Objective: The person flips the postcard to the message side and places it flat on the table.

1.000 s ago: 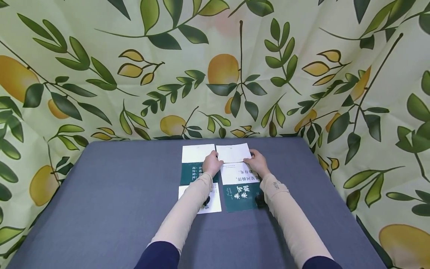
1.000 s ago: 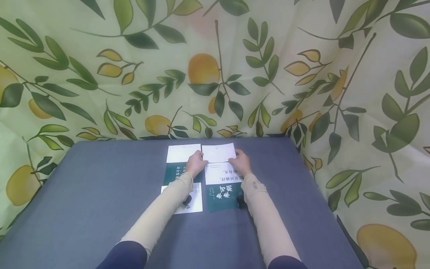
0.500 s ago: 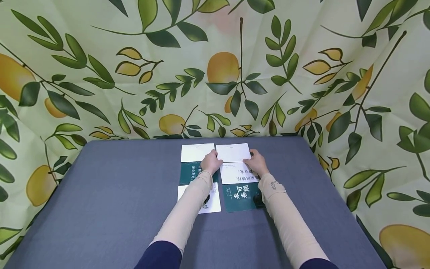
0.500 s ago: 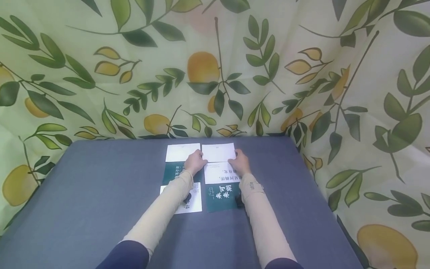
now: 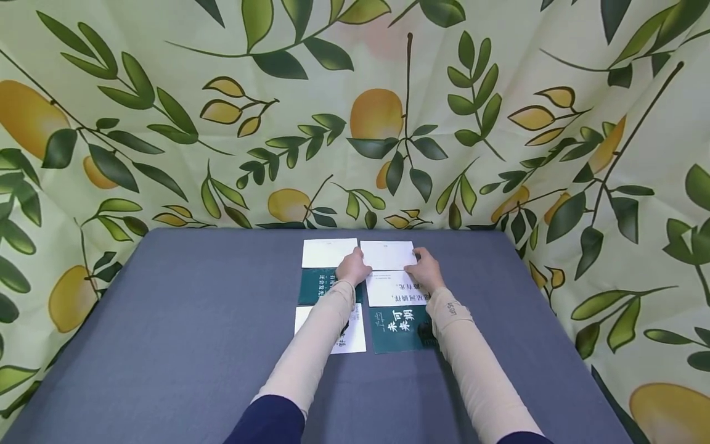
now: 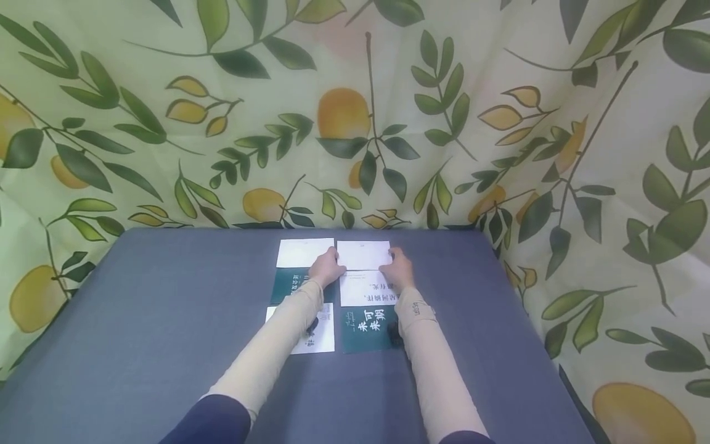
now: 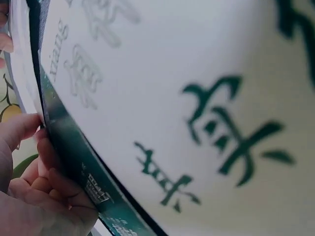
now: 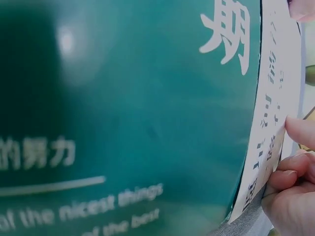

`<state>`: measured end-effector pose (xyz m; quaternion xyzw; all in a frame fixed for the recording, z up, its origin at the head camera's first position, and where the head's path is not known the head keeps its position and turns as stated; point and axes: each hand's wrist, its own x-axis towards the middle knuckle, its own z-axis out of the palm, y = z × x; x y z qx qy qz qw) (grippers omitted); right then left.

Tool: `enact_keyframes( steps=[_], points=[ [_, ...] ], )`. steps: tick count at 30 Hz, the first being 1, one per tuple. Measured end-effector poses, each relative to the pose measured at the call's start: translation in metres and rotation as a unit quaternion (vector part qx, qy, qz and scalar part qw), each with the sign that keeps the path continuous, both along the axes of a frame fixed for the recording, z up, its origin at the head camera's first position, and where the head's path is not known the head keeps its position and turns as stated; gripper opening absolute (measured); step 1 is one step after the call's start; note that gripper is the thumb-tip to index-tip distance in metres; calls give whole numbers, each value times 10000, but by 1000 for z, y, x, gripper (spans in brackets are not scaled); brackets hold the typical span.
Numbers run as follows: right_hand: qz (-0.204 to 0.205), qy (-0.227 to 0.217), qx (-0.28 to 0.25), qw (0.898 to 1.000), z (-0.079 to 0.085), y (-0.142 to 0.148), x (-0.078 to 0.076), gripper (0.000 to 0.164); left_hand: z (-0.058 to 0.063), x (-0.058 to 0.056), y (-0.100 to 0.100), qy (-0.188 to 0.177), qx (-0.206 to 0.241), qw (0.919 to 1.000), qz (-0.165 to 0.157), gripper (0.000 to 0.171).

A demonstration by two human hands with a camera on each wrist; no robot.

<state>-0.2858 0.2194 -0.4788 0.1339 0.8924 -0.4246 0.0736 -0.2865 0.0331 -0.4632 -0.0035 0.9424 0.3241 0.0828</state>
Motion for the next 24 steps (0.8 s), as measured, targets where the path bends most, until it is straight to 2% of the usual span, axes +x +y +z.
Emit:
enact_keyframes(
  steps=[8,14,18,20,22,24],
  points=[
    [108,-91,189,9997,3,5,3,52,2,2,3,-65,166,9996,-213,45],
    [485,-168,433,9977,8,3,1,51,0,2,0,55,77,9998,-198,44],
    [731,-205,640,9951,13,1,1,51,0,0,-1,-81,343,9992,-178,44],
    [798,-279,702,9939,15,-1,2,51,-4,-5,-3,-230,537,9982,-135,41],
    [804,-306,767,9933,17,-2,1,51,-6,-8,-9,-82,611,9979,-198,35],
    [767,-293,825,9932,19,-4,0,50,-39,-32,-13,296,912,9945,-427,29]
  ],
)
